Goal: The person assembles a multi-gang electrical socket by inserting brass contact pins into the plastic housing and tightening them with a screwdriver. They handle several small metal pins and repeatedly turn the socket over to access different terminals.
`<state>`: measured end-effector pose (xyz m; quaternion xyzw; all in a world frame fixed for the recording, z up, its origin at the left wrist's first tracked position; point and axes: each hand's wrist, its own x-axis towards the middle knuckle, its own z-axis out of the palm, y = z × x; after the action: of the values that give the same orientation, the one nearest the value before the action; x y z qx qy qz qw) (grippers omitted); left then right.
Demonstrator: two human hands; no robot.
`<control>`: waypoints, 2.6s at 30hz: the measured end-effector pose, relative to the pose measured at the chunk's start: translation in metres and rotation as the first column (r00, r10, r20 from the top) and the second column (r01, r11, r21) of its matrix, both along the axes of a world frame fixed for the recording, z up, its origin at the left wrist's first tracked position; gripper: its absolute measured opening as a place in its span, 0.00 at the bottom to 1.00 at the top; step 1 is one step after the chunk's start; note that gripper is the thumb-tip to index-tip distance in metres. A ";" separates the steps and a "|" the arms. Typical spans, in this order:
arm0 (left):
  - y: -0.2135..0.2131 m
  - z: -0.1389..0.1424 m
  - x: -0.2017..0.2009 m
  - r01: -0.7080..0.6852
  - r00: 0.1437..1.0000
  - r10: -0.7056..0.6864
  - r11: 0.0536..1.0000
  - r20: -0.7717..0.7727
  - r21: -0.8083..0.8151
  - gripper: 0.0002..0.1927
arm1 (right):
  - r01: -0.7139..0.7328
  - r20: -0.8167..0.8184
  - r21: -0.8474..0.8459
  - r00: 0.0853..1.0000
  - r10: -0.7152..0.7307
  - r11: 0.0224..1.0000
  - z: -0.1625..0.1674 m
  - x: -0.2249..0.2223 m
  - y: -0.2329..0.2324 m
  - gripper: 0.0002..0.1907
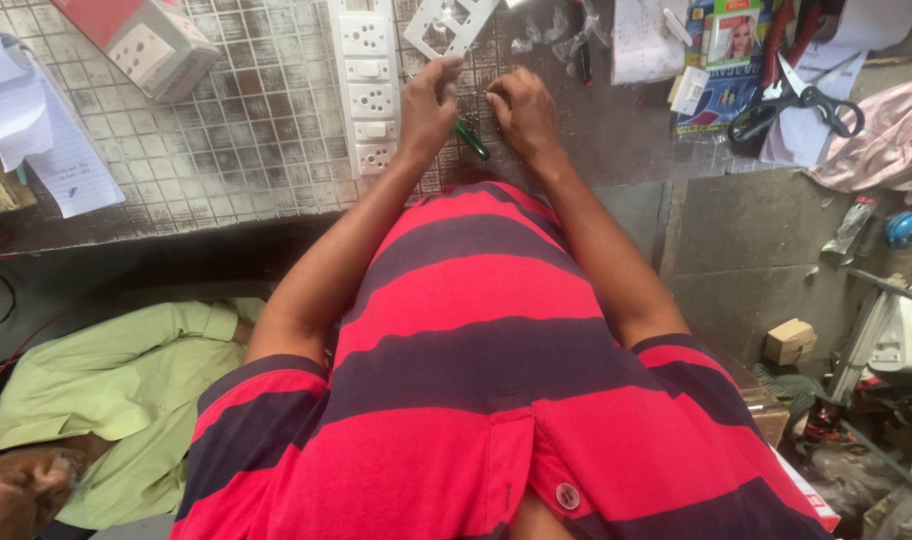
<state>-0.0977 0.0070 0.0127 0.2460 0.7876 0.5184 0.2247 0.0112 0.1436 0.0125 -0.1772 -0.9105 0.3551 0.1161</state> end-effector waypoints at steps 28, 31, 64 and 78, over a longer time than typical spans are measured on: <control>0.016 0.007 -0.004 -0.381 0.546 0.178 0.923 0.819 0.053 0.25 | 0.036 0.009 -0.768 0.999 -0.046 0.640 0.008 0.014 -0.046 0.01; 0.016 0.006 -0.004 -0.509 0.387 -0.029 0.827 0.922 0.240 0.30 | 0.018 -0.015 -0.779 0.999 -0.048 0.626 0.004 0.014 -0.046 0.02; -0.012 -0.001 0.003 -0.253 0.766 0.249 0.964 0.592 -0.078 0.10 | -0.104 0.185 -0.194 0.973 0.140 0.975 -0.002 0.002 -0.010 0.06; 0.004 0.000 -0.008 -0.564 0.330 -0.029 0.796 0.944 0.221 0.46 | -0.145 0.015 -0.535 0.983 0.181 0.832 0.021 0.017 -0.033 0.08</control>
<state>-0.1057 0.0108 0.0130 -0.1734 0.3860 0.7854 0.4517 0.0281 0.1107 0.0339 -0.1357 -0.7916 0.5958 0.0021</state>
